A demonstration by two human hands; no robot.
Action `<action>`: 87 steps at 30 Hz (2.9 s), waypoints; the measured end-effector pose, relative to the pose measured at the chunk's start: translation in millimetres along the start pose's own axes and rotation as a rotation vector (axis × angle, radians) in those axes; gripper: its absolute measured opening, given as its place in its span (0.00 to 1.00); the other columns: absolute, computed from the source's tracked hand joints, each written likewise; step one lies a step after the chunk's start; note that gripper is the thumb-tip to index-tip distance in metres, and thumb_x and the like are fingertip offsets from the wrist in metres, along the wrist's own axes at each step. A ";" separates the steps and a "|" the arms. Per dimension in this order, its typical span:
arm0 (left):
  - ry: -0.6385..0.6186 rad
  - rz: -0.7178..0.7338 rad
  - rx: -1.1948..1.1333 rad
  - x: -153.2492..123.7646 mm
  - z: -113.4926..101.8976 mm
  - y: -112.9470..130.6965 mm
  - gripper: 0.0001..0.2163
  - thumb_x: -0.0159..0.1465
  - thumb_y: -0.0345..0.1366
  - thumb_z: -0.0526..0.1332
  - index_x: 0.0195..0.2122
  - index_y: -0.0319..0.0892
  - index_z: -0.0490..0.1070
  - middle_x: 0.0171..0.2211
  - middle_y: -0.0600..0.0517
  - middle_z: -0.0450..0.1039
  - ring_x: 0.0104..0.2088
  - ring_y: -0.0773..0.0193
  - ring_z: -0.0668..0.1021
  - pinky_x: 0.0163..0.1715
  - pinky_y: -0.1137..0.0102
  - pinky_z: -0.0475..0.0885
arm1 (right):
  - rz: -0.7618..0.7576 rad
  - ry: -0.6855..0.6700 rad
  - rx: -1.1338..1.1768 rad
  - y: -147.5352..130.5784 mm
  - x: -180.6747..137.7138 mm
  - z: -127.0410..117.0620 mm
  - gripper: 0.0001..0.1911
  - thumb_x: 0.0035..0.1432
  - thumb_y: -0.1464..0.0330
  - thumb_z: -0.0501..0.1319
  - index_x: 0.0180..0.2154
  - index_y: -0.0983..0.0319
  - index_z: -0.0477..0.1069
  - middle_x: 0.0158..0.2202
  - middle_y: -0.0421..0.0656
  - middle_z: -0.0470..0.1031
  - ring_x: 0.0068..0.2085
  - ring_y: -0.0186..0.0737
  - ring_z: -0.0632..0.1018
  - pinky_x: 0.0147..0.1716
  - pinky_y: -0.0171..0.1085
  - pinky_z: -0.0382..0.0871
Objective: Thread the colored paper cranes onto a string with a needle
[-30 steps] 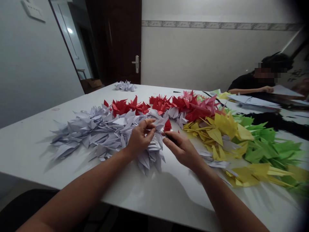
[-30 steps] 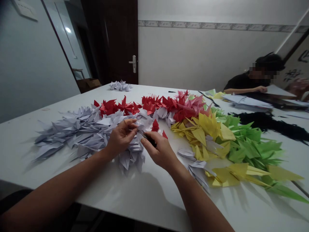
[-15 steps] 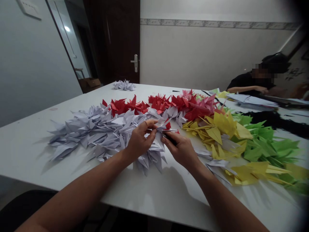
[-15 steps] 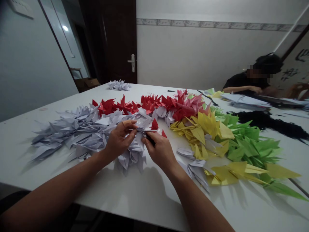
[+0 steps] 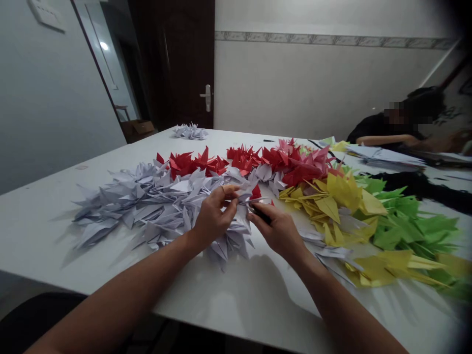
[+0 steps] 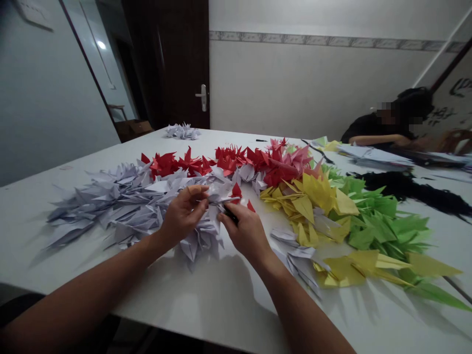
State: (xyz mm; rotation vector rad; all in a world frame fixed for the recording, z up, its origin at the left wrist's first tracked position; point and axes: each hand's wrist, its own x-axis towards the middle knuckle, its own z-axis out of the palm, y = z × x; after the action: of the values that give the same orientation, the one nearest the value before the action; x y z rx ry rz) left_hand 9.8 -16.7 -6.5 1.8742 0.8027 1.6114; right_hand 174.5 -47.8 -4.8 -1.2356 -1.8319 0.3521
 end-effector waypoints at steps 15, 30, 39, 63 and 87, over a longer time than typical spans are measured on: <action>0.150 -0.658 -0.695 9.3 5.2 12.2 0.21 0.47 0.29 0.67 0.42 0.42 0.64 0.30 0.55 0.69 0.29 0.69 0.74 0.29 0.75 0.72 | 0.021 -0.092 0.067 -6.9 -0.2 1.5 0.13 0.59 0.64 0.54 0.34 0.62 0.76 0.24 0.41 0.76 0.25 0.35 0.73 0.24 0.31 0.63; 0.038 0.017 0.269 14.2 -18.1 3.4 0.12 0.55 0.27 0.57 0.41 0.40 0.70 0.32 0.50 0.73 0.28 0.68 0.73 0.22 0.76 0.66 | 0.335 0.193 -0.361 41.2 17.0 -32.8 0.20 0.51 0.58 0.59 0.41 0.63 0.76 0.34 0.48 0.80 0.35 0.47 0.78 0.34 0.38 0.66; -0.031 0.169 0.352 10.7 -15.2 2.2 0.08 0.56 0.26 0.56 0.35 0.40 0.72 0.33 0.50 0.73 0.34 0.64 0.74 0.24 0.74 0.67 | 0.377 0.016 -0.471 50.9 15.9 -14.4 0.15 0.53 0.58 0.57 0.34 0.61 0.76 0.31 0.46 0.79 0.32 0.43 0.77 0.26 0.33 0.59; -0.339 0.279 0.281 5.9 -12.0 3.2 0.22 0.55 0.25 0.59 0.51 0.43 0.67 0.46 0.45 0.73 0.47 0.58 0.74 0.49 0.61 0.68 | -0.138 0.240 0.174 6.8 3.1 -8.3 0.06 0.56 0.67 0.60 0.32 0.62 0.74 0.29 0.42 0.75 0.31 0.36 0.74 0.32 0.34 0.67; -0.057 0.032 0.197 6.9 -12.0 -2.3 0.11 0.56 0.26 0.59 0.40 0.42 0.71 0.33 0.50 0.75 0.32 0.64 0.77 0.36 0.68 0.74 | 0.325 0.012 0.667 -2.9 7.2 -4.9 0.17 0.51 0.56 0.61 0.35 0.63 0.67 0.25 0.38 0.69 0.21 0.29 0.66 0.17 0.29 0.57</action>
State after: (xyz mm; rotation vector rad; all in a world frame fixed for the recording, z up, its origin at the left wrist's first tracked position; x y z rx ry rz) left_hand -1.5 -10.0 -1.8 2.0691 0.9400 1.5383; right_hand 175.7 -44.1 3.6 -1.0376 -1.3221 1.0369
